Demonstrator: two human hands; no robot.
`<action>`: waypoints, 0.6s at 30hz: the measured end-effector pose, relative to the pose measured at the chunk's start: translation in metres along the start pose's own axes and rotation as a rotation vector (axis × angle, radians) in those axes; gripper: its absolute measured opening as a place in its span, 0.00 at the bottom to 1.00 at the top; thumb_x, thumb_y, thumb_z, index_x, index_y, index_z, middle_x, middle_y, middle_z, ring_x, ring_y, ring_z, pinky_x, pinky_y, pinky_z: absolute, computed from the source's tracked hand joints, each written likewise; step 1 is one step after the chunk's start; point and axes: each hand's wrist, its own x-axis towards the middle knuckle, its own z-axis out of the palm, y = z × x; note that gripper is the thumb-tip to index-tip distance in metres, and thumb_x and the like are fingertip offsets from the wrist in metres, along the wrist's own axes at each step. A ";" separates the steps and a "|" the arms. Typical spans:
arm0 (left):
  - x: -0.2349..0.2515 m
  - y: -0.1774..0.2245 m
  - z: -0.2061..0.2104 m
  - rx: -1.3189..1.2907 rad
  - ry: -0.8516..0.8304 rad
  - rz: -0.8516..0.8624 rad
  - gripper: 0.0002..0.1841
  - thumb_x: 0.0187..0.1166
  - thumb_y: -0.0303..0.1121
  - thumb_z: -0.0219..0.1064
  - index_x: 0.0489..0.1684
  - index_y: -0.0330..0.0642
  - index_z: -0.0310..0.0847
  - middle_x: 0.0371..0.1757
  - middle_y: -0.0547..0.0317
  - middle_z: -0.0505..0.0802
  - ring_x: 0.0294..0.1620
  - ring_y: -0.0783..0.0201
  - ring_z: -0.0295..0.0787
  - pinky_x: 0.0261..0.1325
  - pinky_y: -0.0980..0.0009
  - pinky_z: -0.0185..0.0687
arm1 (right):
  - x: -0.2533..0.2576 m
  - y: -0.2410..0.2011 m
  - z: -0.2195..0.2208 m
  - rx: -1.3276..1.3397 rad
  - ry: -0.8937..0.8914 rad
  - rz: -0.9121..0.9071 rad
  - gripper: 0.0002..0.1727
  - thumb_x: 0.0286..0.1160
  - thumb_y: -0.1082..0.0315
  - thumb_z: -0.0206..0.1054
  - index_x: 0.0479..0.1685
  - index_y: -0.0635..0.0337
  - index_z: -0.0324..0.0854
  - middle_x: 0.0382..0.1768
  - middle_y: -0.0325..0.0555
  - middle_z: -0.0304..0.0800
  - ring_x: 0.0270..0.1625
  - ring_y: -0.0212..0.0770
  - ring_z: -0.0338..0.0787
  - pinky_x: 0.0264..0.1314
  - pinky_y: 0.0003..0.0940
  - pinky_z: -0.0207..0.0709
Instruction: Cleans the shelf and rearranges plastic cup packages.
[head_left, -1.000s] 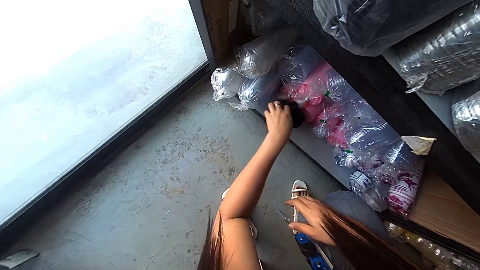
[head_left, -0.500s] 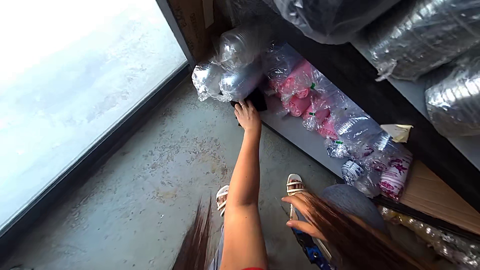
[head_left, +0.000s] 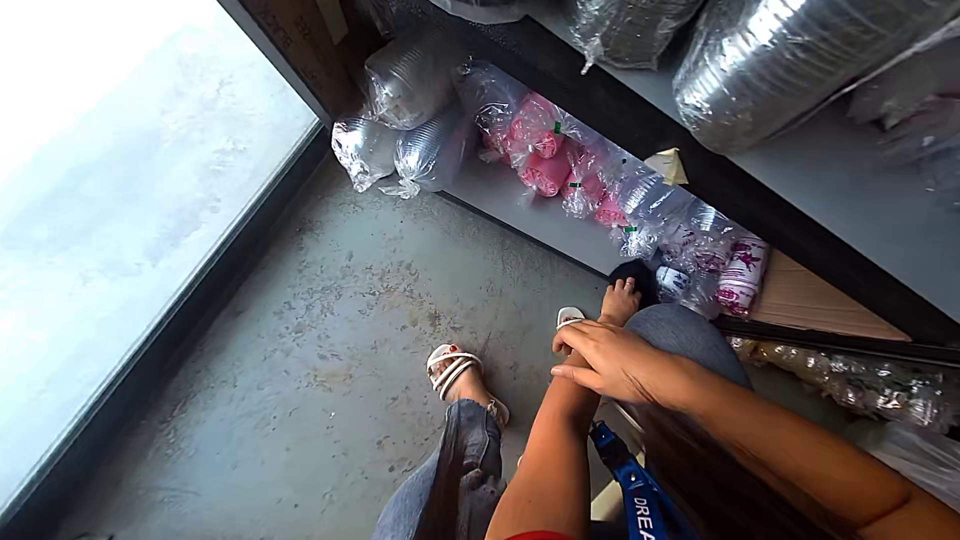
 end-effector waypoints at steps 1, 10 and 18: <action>-0.004 0.000 -0.007 -0.021 0.000 0.008 0.18 0.85 0.29 0.57 0.69 0.37 0.84 0.87 0.41 0.71 0.84 0.36 0.68 0.76 0.37 0.69 | -0.003 0.000 -0.001 0.010 -0.008 0.002 0.23 0.89 0.56 0.60 0.67 0.70 0.77 0.61 0.63 0.86 0.69 0.59 0.83 0.75 0.53 0.71; -0.078 -0.098 -0.188 -0.362 0.753 -0.673 0.22 0.79 0.34 0.66 0.68 0.30 0.82 0.72 0.16 0.78 0.73 0.15 0.71 0.66 0.21 0.67 | -0.025 0.021 -0.005 0.197 0.242 -0.015 0.21 0.88 0.60 0.61 0.64 0.72 0.79 0.58 0.62 0.87 0.61 0.51 0.87 0.70 0.44 0.77; -0.148 -0.090 -0.242 -0.741 1.308 -0.616 0.27 0.82 0.33 0.61 0.80 0.30 0.70 0.79 0.27 0.74 0.82 0.37 0.68 0.83 0.45 0.63 | -0.032 0.018 -0.025 0.554 0.601 0.023 0.21 0.87 0.65 0.62 0.70 0.72 0.76 0.68 0.61 0.83 0.67 0.44 0.87 0.70 0.36 0.79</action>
